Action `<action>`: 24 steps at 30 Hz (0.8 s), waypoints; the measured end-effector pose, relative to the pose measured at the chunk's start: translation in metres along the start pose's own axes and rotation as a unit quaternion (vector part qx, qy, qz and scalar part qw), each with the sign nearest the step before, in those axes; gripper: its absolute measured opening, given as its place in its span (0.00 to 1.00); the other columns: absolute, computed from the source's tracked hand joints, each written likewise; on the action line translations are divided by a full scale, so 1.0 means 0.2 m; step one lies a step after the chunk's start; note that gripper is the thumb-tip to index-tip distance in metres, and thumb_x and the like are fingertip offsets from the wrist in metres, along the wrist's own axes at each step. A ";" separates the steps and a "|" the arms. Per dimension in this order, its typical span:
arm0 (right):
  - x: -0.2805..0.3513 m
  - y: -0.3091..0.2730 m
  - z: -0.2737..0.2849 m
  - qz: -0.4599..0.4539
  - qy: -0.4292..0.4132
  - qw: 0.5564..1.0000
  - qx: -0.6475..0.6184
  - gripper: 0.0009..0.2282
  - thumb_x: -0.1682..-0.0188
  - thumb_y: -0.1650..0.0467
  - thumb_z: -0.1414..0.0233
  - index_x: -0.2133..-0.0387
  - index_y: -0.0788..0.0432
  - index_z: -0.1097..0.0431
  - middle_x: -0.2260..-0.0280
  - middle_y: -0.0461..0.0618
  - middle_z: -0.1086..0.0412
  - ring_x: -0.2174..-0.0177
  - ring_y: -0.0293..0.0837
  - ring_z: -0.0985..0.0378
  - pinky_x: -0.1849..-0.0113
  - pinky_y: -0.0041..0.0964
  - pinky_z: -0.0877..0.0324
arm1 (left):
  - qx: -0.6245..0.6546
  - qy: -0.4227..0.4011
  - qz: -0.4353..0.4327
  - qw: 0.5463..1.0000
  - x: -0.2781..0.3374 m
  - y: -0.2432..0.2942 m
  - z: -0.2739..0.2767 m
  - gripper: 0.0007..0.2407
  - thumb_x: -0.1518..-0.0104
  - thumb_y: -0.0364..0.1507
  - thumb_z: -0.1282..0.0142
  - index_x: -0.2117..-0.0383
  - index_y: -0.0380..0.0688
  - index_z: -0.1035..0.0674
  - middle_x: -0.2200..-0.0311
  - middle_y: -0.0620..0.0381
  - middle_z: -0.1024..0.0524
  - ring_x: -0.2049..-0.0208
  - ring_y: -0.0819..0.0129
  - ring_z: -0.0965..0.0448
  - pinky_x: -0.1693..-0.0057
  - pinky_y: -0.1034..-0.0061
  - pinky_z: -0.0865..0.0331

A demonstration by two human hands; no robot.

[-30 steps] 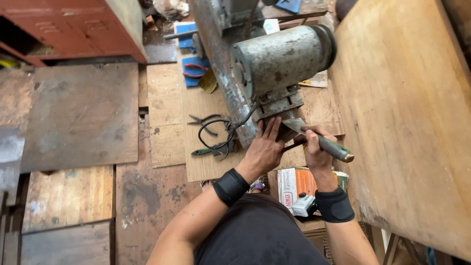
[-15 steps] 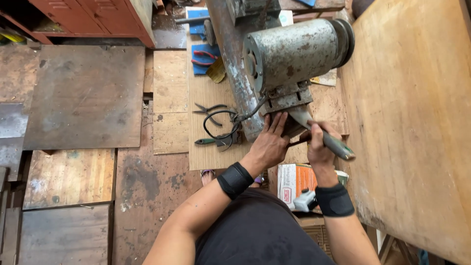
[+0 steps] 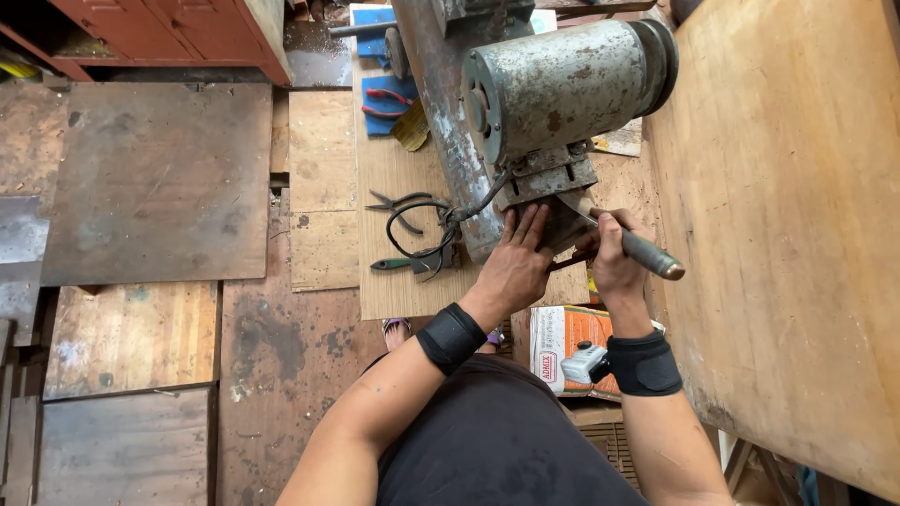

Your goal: The person stands at a workbench and uses a putty knife to scrape rust and flaking paint off the tank of an old air compressor, working around the tank surface. At the end they set the scraper down and pick up a hammer from the bench.

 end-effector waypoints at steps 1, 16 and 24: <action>0.01 0.00 0.02 0.000 0.003 1.000 0.000 0.20 0.44 0.64 0.56 0.61 0.72 0.24 0.79 0.53 0.27 0.80 0.38 0.29 0.75 0.32 0.34 | 0.000 -0.001 -0.003 1.000 0.01 0.00 -0.01 0.08 0.47 0.25 0.51 0.79 0.38 0.20 0.33 0.24 0.47 0.29 0.35 0.50 0.27 0.43 0.60; -0.02 -0.01 0.02 -0.097 -0.072 0.985 -0.124 0.18 0.43 0.64 0.57 0.58 0.72 0.34 0.69 0.65 0.24 0.78 0.50 0.20 0.78 0.34 0.28 | 0.037 0.061 -0.014 0.997 0.04 -0.01 0.04 0.05 0.46 0.24 0.50 0.74 0.38 0.20 0.32 0.27 0.45 0.29 0.37 0.47 0.27 0.47 0.56; -0.03 -0.09 -0.01 -0.110 -0.052 0.989 -0.086 0.19 0.43 0.62 0.57 0.58 0.71 0.33 0.68 0.64 0.23 0.78 0.50 0.19 0.80 0.35 0.25 | 0.019 0.041 -0.011 0.999 0.03 0.00 0.05 0.05 0.45 0.24 0.49 0.76 0.38 0.21 0.32 0.28 0.45 0.29 0.38 0.48 0.26 0.48 0.56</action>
Point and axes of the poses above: each hand's wrist, its own x-axis away from the middle knuckle, its own z-axis out of the back of the hand, y = z × x, the point moved 6 cm from there along -x, towards the middle knuckle
